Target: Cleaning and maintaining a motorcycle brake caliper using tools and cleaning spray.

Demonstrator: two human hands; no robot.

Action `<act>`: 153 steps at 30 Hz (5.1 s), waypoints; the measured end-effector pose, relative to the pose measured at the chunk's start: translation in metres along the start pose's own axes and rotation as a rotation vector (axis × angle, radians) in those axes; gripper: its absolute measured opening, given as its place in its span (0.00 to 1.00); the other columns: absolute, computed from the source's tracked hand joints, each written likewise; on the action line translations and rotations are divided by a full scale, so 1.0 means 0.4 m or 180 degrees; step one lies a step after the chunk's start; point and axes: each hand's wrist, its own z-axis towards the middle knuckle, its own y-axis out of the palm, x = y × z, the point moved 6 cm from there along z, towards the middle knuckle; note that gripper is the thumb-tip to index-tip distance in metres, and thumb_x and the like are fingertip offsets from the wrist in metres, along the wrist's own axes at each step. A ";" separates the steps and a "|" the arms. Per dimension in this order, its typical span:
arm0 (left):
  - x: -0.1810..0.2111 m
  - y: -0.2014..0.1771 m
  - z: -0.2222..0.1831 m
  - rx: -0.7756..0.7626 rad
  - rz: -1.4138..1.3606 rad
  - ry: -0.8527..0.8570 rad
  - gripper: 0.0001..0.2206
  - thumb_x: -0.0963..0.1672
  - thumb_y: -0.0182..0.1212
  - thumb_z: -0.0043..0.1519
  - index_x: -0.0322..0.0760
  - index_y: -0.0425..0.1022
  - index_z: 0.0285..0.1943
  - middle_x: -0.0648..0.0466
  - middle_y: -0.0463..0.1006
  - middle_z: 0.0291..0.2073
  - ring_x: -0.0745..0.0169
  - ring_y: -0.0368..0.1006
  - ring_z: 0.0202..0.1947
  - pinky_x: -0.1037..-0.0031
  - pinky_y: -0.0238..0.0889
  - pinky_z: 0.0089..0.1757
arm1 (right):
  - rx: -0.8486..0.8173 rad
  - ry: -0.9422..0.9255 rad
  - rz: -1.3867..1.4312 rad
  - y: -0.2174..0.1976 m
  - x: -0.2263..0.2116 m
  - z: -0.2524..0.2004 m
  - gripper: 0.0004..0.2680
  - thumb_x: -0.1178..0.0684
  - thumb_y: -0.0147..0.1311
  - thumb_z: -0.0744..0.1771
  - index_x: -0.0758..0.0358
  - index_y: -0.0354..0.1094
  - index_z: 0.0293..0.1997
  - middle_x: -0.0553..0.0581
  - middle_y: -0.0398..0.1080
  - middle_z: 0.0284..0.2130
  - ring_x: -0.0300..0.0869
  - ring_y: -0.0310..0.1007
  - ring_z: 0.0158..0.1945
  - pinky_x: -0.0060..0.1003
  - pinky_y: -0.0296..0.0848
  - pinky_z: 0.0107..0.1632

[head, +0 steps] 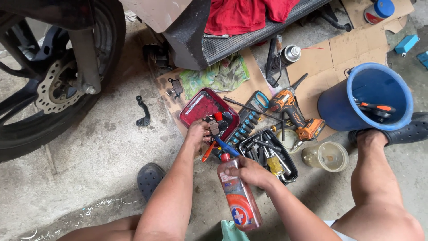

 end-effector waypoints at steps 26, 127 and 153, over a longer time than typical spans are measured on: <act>0.117 0.061 -0.089 -0.0304 -0.0223 0.0149 0.08 0.39 0.54 0.72 0.38 0.79 0.53 0.54 0.79 0.37 0.64 0.76 0.35 0.69 0.74 0.39 | 0.0276 -0.1370 -0.0409 0.090 0.090 -0.047 0.21 0.55 0.71 0.63 0.55 0.64 0.60 0.52 0.86 0.39 0.44 0.87 0.36 0.39 0.81 0.38; 0.574 -0.279 -0.266 0.0854 0.1556 0.0869 0.12 0.38 0.62 0.70 0.31 0.82 0.61 0.53 0.85 0.41 0.69 0.77 0.31 0.79 0.69 0.32 | 0.1195 -0.1061 -0.1190 0.187 0.330 0.010 0.20 0.40 0.72 0.62 0.43 0.68 0.58 0.44 0.80 0.52 0.50 0.86 0.46 0.45 0.83 0.48; 0.356 0.211 -0.445 -0.0459 0.4476 0.1054 0.15 0.41 0.58 0.67 0.42 0.84 0.60 0.56 0.90 0.40 0.55 0.84 0.42 0.63 0.75 0.53 | 0.1194 -0.1477 -0.1161 0.185 0.311 -0.005 0.22 0.46 0.72 0.62 0.49 0.65 0.60 0.53 0.78 0.49 0.55 0.85 0.44 0.48 0.84 0.47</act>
